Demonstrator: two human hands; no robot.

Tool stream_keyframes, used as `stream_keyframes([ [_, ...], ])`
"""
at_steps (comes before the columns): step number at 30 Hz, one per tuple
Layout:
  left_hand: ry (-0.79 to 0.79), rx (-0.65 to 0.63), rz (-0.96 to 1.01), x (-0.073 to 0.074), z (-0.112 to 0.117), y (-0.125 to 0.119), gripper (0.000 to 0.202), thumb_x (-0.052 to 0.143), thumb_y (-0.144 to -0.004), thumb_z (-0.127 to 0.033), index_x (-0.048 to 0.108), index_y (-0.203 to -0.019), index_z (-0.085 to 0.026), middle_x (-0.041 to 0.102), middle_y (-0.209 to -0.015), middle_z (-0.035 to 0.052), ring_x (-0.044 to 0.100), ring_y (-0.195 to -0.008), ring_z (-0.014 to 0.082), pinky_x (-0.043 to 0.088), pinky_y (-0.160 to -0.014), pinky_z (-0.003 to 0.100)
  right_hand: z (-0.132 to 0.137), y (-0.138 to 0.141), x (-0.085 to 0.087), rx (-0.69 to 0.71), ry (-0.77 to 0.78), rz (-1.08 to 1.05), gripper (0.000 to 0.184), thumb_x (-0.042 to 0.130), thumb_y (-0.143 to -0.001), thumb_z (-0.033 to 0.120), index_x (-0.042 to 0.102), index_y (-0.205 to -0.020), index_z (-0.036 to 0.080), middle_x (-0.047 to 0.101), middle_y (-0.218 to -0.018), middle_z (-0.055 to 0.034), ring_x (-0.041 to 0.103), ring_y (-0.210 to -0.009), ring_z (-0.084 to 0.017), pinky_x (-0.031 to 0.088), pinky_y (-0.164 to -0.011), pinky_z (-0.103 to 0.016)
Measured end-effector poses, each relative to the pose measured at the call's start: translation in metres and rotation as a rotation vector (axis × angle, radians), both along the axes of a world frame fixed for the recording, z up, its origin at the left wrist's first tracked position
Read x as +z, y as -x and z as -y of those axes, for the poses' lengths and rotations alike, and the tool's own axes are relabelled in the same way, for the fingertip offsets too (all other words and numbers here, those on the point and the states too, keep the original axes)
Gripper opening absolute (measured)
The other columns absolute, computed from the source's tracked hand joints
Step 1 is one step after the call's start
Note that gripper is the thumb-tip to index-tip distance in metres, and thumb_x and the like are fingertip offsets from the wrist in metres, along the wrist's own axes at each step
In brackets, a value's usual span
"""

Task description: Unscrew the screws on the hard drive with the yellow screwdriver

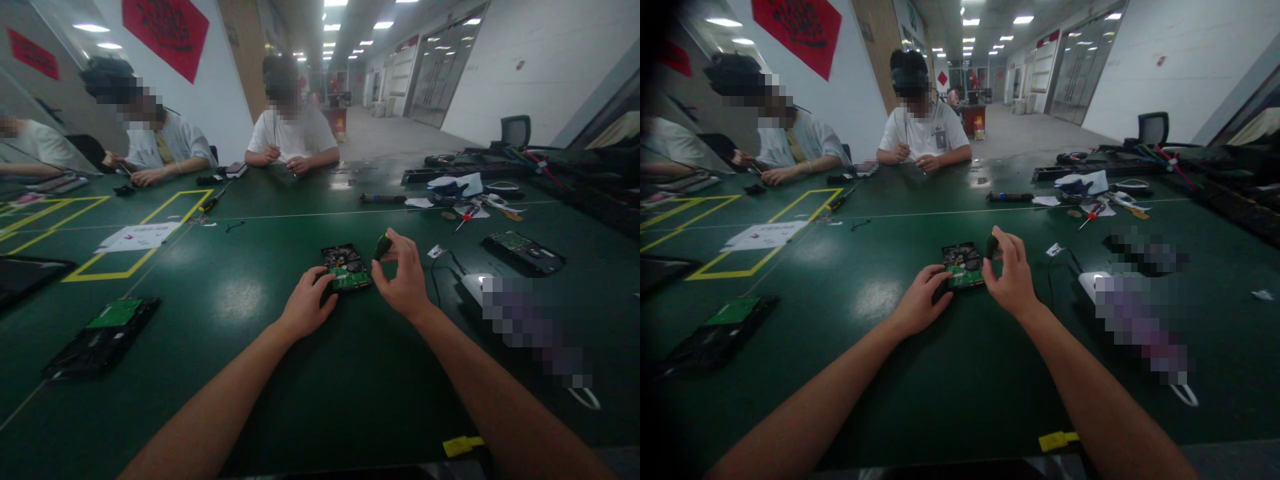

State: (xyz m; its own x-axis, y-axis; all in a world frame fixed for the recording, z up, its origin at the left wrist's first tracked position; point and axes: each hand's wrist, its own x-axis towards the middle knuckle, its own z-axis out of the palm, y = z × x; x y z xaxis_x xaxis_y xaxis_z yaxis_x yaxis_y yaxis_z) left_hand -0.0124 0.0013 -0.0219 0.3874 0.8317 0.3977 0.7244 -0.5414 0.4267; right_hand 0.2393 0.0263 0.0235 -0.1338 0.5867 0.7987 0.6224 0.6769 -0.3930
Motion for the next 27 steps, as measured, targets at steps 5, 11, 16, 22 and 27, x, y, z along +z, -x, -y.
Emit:
stream_keyframes([
  [5,-0.014,-0.007,0.023,-0.0017,-0.0011,0.0006,0.047,0.063,-0.094,-0.031,0.053,-0.139,-0.026,0.049,-0.144,0.0142,0.051,-0.134,0.0333,0.049,-0.108,0.056,-0.0016,-0.0004,-0.0017,-0.021,-0.001,0.013,0.079,0.064,-0.090,0.016,0.028,-0.158,0.033,0.050,-0.135,-0.0117,0.063,-0.100,-0.024,0.064,-0.082,-0.045],
  [11,-0.009,-0.006,0.017,0.0011,-0.0002,0.0002,0.047,0.062,-0.094,-0.031,0.053,-0.139,-0.025,0.049,-0.144,0.0147,0.051,-0.135,0.0330,0.049,-0.109,0.055,-0.0012,-0.0010,0.0000,-0.001,0.001,0.022,0.079,0.064,-0.090,0.015,0.027,-0.158,0.034,0.048,-0.136,-0.0120,0.063,-0.103,-0.025,0.065,-0.080,-0.044],
  [16,-0.006,-0.006,0.017,0.0014,-0.0004,-0.0002,0.046,0.062,-0.094,-0.030,0.054,-0.138,-0.024,0.049,-0.144,0.0152,0.051,-0.134,0.0328,0.049,-0.109,0.055,-0.0020,-0.0003,-0.0025,0.063,0.059,0.009,0.081,0.060,-0.092,0.013,0.023,-0.160,0.036,0.044,-0.143,-0.0114,0.064,-0.104,-0.023,0.064,-0.089,-0.046],
  [22,-0.008,-0.011,0.017,0.0010,-0.0011,-0.0002,0.047,0.063,-0.093,-0.029,0.054,-0.139,-0.025,0.049,-0.143,0.0150,0.051,-0.134,0.0334,0.049,-0.108,0.056,-0.0019,-0.0022,-0.0039,0.050,0.077,0.026,0.076,0.062,-0.093,0.016,0.029,-0.158,0.038,0.047,-0.138,-0.0100,0.065,-0.101,-0.023,0.065,-0.087,-0.045],
  [27,-0.018,-0.004,0.020,-0.0011,-0.0014,-0.0004,0.047,0.063,-0.093,-0.029,0.054,-0.139,-0.025,0.049,-0.144,0.0147,0.052,-0.134,0.0330,0.050,-0.108,0.056,-0.0030,-0.0020,-0.0057,0.098,0.099,0.005,0.080,0.061,-0.091,0.014,0.026,-0.158,0.038,0.046,-0.147,-0.0097,0.067,-0.108,-0.025,0.064,-0.092,-0.047],
])
